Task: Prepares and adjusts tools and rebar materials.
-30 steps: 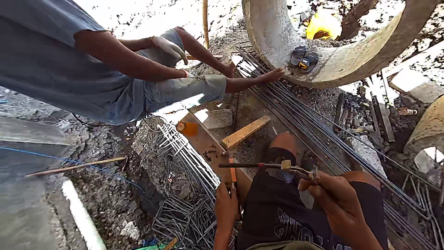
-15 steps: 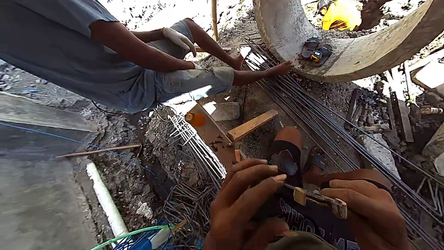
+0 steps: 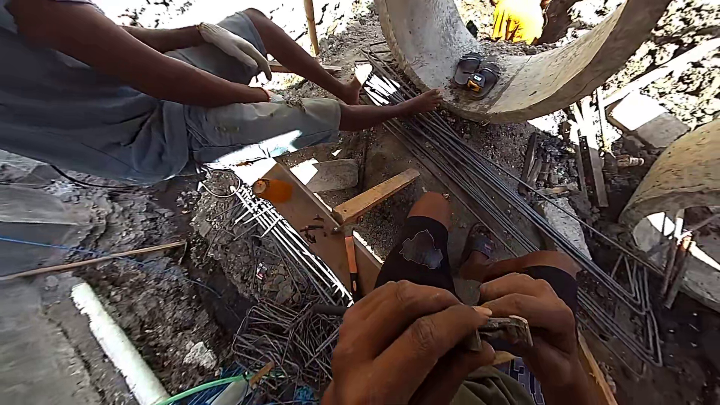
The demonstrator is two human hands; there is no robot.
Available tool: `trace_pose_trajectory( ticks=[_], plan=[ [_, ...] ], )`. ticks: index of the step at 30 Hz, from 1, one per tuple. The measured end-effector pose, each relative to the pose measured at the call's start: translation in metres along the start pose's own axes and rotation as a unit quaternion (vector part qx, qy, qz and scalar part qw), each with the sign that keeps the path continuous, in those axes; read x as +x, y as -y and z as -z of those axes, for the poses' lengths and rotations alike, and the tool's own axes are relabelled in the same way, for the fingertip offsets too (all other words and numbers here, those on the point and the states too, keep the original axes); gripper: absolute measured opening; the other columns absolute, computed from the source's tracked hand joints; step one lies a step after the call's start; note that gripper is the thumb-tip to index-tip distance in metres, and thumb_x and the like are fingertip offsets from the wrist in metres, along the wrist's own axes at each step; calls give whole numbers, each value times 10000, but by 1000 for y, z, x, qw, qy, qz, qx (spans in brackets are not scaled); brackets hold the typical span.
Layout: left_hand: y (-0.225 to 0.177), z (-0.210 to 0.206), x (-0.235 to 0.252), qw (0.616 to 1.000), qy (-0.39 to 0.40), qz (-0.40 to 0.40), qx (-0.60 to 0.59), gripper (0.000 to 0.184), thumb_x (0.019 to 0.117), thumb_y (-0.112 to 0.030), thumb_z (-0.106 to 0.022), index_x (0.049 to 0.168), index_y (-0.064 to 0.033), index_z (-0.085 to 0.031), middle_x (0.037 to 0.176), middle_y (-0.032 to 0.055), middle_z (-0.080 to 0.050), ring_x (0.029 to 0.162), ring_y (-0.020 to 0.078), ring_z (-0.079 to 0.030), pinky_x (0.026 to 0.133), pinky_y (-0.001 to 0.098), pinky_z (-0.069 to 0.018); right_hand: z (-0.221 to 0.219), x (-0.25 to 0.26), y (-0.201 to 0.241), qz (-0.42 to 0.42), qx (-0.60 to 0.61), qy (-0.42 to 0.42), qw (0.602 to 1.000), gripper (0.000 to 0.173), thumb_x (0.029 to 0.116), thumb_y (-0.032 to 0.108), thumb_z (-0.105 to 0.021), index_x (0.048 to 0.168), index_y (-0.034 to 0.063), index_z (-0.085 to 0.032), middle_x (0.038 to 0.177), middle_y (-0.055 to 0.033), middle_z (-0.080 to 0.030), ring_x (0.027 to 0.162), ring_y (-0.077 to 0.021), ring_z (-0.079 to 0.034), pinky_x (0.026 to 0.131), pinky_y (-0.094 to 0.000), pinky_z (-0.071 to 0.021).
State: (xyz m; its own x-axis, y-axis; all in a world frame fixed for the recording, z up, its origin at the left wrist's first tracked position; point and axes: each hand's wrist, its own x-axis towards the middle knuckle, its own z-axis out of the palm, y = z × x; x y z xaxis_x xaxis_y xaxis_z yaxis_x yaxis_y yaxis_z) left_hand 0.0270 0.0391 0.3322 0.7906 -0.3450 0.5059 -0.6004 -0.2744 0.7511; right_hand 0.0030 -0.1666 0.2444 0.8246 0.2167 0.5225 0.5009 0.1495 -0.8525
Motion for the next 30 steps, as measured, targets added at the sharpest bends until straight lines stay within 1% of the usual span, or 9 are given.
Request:
trace_pose_trajectory(
  ticks=[5,11,13,15,17,20,22,25,30],
  plan=[
    [10,0,-6,998,1,13,-68,122,979,-212,-708,1018,-97,-708,1035,-9,-696,1004,56,-671,880,178,-566,13,0,13,6,-121,20,992,319,1100,301,-451,1082,81,-682,714,-23,-476,630,-47,-476,585,-155,-390],
    [17,-6,-9,992,0,20,-124,103,976,-189,-710,1037,-106,-710,1067,-8,-704,1044,114,-695,925,270,-603,17,-6,20,3,-208,16,978,323,1093,317,-444,1120,115,-694,686,-13,-426,586,-73,-426,545,-195,-352],
    [23,-6,-10,994,8,31,-104,185,981,-273,-705,1088,-121,-701,1112,-7,-702,1085,119,-684,956,281,-591,17,-6,19,-1,-193,16,981,321,1093,311,-446,1111,105,-692,688,-16,-438,593,-66,-439,551,-187,-359],
    [34,2,-12,995,55,88,0,485,964,-546,-640,1250,-154,-668,1188,0,-706,1121,101,-659,957,289,-555,20,-6,12,-21,-112,9,993,326,1104,307,-450,1096,70,-672,741,-13,-533,665,-17,-517,613,-142,-420],
    [45,10,-15,972,154,158,82,704,935,-679,-560,1355,-119,-636,1179,34,-721,1012,96,-677,836,314,-569,29,-11,2,-75,-10,-9,997,339,1110,333,-441,1115,74,-660,891,33,-673,802,81,-596,743,-85,-490],
    [48,16,-15,902,333,266,-70,342,1052,-320,-554,1245,-43,-605,915,32,-720,670,68,-672,572,238,-568,38,-20,-16,-158,66,-37,985,358,1108,364,-430,1099,111,-684,782,108,-592,631,134,-414,580,-59,-347],
    [46,14,-15,854,377,294,-206,292,1103,-278,-450,1098,-11,-569,727,31,-635,543,39,-601,497,187,-519,41,-26,-22,-195,92,-49,975,338,1096,382,-459,1102,147,-701,729,146,-541,582,130,-378,531,-66,-319],
    [33,-4,-27,876,298,290,-244,468,1114,-404,-361,904,-35,-559,619,-28,-431,511,-15,-395,489,139,-337,45,-31,-20,-229,80,-68,968,308,1081,413,-482,1165,209,-697,716,179,-512,576,129,-378,530,-65,-329],
    [12,-54,-56,937,146,260,-182,487,1111,-421,-329,905,-29,-532,596,7,-402,487,24,-404,472,169,-362,15,-22,-9,-214,230,-104,944,409,1091,416,-446,1128,115,-721,606,160,-426,513,87,-354,488,-102,-306]
  ],
)
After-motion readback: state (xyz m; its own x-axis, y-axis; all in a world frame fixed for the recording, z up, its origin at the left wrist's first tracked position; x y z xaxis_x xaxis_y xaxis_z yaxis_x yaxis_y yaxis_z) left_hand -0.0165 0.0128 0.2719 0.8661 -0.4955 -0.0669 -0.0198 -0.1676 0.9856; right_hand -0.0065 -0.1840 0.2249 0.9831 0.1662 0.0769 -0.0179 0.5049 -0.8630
